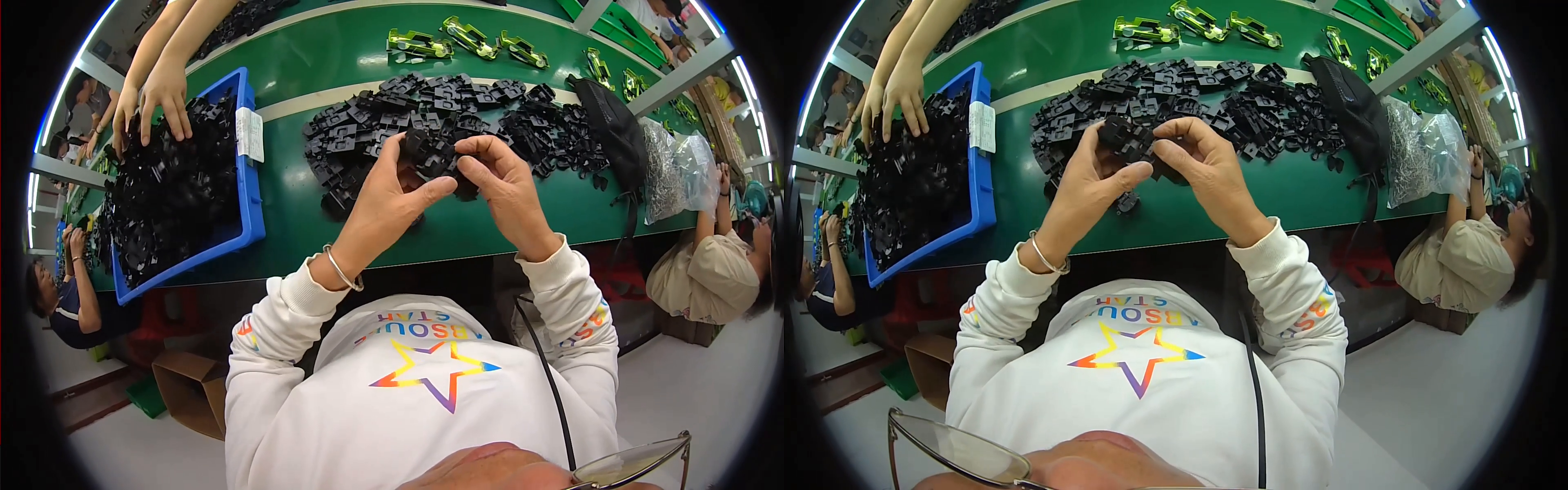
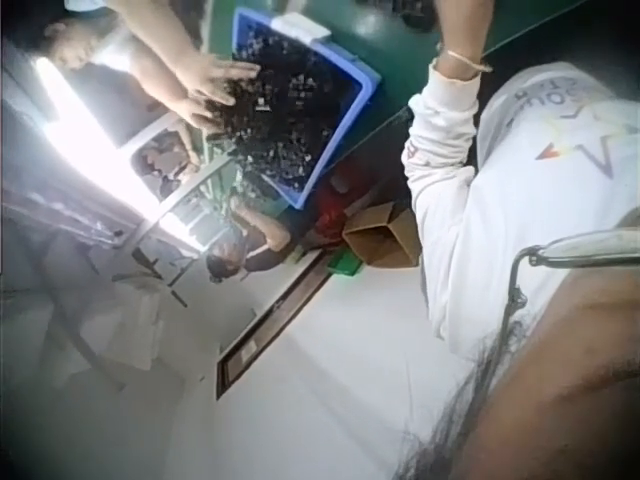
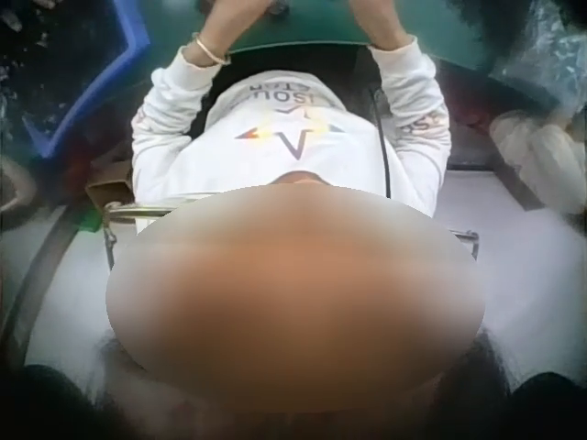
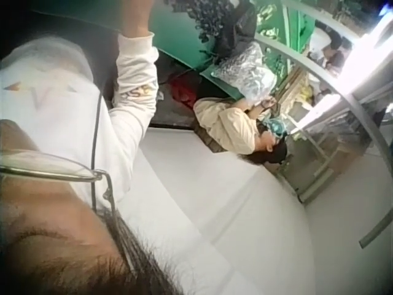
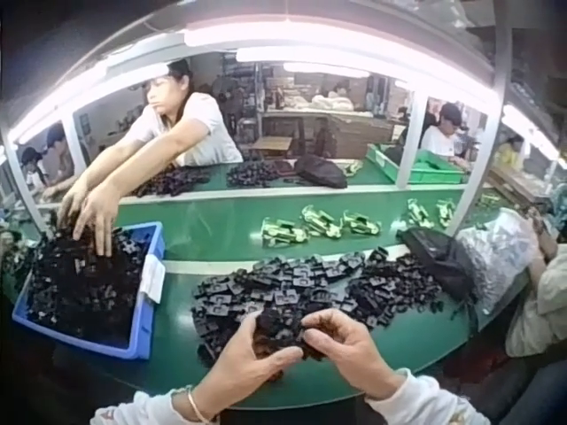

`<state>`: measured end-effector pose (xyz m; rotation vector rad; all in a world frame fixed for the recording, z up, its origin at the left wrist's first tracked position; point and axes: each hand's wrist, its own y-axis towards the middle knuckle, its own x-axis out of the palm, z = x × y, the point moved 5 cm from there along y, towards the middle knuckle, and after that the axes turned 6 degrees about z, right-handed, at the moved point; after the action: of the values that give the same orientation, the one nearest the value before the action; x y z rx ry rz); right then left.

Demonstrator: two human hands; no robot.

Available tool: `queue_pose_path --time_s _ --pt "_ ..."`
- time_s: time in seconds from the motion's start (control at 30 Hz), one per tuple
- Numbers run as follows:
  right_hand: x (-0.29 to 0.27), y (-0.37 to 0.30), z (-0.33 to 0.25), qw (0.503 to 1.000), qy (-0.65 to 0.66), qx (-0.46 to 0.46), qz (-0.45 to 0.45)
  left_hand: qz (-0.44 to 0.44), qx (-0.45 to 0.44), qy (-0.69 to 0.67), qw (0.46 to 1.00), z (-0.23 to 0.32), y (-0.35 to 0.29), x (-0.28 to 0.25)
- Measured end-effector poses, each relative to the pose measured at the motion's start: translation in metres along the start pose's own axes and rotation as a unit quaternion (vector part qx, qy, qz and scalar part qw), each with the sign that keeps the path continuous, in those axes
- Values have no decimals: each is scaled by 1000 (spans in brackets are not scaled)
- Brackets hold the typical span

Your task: The person assembles toy cars by connecting plastic chassis components, fitting them into toy car bodies, and placing the assembled toy cars on the table.

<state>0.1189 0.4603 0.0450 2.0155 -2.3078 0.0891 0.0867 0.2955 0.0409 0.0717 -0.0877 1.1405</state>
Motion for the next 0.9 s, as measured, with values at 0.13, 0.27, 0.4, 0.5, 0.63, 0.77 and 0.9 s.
queue_pose_path --time_s 0.13,0.27,0.4,0.5,0.63,0.77,0.9 --pt "3 -3 -1 999 51 -7 -13 27 43 15 999 1 -4 0" --pt "8 -4 1 997 59 47 -15 46 54 47 996 4 -8 -1" --pt "8 -5 7 997 24 58 -44 58 74 150 984 10 -11 -2" --pt "15 -5 6 998 19 45 -45 82 96 158 979 3 -10 -4" --pt "15 -2 7 998 28 36 -40 55 28 43 997 2 -2 -10" --pt "38 -9 -8 994 -79 -76 -15 84 12 -47 995 -4 4 -24" --pt "47 -6 -20 907 -342 -247 -10 50 67 42 996 -2 8 -33"
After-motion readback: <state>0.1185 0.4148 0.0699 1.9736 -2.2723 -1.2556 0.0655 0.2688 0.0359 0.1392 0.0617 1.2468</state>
